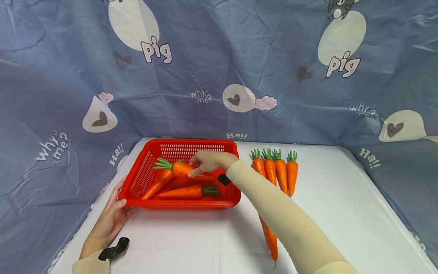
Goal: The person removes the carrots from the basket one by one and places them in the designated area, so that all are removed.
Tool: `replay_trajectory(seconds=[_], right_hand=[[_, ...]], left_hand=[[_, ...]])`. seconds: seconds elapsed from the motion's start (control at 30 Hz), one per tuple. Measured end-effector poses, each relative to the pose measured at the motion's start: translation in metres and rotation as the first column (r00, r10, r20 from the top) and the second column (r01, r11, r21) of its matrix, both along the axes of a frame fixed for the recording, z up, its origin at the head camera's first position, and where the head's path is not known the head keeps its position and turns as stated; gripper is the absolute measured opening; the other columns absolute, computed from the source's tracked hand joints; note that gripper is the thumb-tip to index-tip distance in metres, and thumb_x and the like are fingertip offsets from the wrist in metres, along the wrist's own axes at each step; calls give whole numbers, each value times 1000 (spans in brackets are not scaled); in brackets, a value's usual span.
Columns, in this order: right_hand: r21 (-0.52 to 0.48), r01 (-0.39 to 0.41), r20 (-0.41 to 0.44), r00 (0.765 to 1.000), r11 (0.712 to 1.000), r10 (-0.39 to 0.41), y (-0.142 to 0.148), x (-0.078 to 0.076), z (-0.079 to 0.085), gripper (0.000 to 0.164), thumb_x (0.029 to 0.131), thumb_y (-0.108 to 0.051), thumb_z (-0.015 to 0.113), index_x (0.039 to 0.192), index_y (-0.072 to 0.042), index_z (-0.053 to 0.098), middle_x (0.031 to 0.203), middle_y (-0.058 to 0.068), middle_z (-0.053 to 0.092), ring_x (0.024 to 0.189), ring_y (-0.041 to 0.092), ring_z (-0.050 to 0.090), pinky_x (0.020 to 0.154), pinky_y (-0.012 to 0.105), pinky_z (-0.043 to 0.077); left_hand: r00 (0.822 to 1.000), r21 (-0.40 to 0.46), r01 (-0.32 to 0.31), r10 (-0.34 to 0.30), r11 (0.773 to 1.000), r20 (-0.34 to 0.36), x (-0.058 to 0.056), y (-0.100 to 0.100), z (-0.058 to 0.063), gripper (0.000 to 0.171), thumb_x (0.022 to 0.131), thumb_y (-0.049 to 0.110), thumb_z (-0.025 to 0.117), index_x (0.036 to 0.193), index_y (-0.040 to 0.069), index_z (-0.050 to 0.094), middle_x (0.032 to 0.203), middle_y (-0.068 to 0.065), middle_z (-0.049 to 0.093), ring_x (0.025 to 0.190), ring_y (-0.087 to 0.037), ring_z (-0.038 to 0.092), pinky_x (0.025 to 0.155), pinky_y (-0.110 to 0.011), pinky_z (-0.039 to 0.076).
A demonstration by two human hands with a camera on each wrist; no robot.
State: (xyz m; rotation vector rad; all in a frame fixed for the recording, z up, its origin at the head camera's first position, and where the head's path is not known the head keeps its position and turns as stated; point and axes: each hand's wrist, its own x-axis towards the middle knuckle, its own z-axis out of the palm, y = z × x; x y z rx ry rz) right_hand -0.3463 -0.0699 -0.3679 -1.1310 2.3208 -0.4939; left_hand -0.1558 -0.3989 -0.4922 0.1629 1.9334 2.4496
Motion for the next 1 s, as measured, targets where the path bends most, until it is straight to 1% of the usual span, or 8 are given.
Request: replay_trajectory(seconds=[0.1, 0.2, 0.27, 0.33, 0.5, 0.77, 0.9, 1.0], right_hand=[[-29, 20, -8, 1000, 999, -21, 5, 0, 1, 49, 102, -39, 74, 137, -7, 67, 110, 4, 73, 94, 13, 64, 94, 27, 53], [-74, 65, 32, 998, 995, -62, 11, 2, 5, 50, 101, -38, 75, 138, -5, 66, 104, 4, 74, 86, 12, 64, 88, 26, 54], [-107, 103, 79, 992, 989, -95, 16, 3, 9, 50, 101, -37, 75, 138, -4, 65, 103, 5, 74, 82, 14, 65, 84, 26, 56], [-136, 142, 121, 985, 981, -126, 21, 5, 11, 52, 101, -37, 76, 138, -3, 65, 104, 6, 74, 81, 15, 67, 80, 26, 59], [-199, 193, 157, 974, 961, -163, 34, 8, 15, 52, 100, -37, 76, 137, -2, 65, 111, 7, 74, 89, 14, 72, 79, 28, 64], [-313, 254, 207, 959, 915, -195, 56, 17, 18, 38, 101, -33, 75, 126, -4, 70, 96, 4, 72, 85, 15, 72, 81, 38, 66], [-347, 300, 253, 942, 889, -219, 69, 20, 18, 38, 102, -31, 74, 129, -4, 68, 92, 2, 69, 84, 14, 72, 80, 37, 66], [-369, 331, 281, 930, 868, -236, 79, 22, 19, 38, 103, -29, 73, 130, -3, 68, 94, 3, 71, 84, 15, 72, 78, 36, 66]], left_hand=[[1000, -4, -4, 4, 1000, 5, 0, 1, 0, 69, 109, 16, 39, 171, 34, 16, 160, 13, 35, 133, -2, 60, 101, -29, 59], [1000, -6, -5, 5, 1000, 6, 0, 1, -1, 69, 109, 16, 39, 171, 34, 17, 159, 14, 35, 133, -2, 60, 101, -28, 59], [1000, -1, 1, -1, 1000, 2, 0, 1, -1, 68, 109, 15, 39, 171, 34, 17, 159, 14, 36, 133, -2, 60, 101, -28, 59], [1000, 3, 8, -8, 1000, -7, 0, 1, -2, 67, 110, 15, 37, 171, 33, 17, 160, 14, 36, 133, -2, 60, 102, -28, 59], [1000, 10, 12, -11, 1000, -20, -1, 0, -2, 67, 110, 14, 36, 171, 32, 16, 161, 13, 35, 134, -2, 59, 102, -29, 59], [1000, 23, 18, -17, 1000, -21, -1, -1, -3, 67, 110, 13, 36, 171, 33, 16, 160, 13, 36, 134, -3, 60, 102, -30, 59], [1000, 21, 16, -15, 1000, -20, -1, -1, -3, 67, 110, 13, 35, 171, 33, 16, 160, 13, 36, 134, -3, 60, 102, -30, 59], [1000, 15, 7, -7, 1000, -6, -1, -1, -3, 67, 110, 14, 37, 171, 34, 17, 160, 14, 36, 133, -2, 60, 101, -29, 60]])
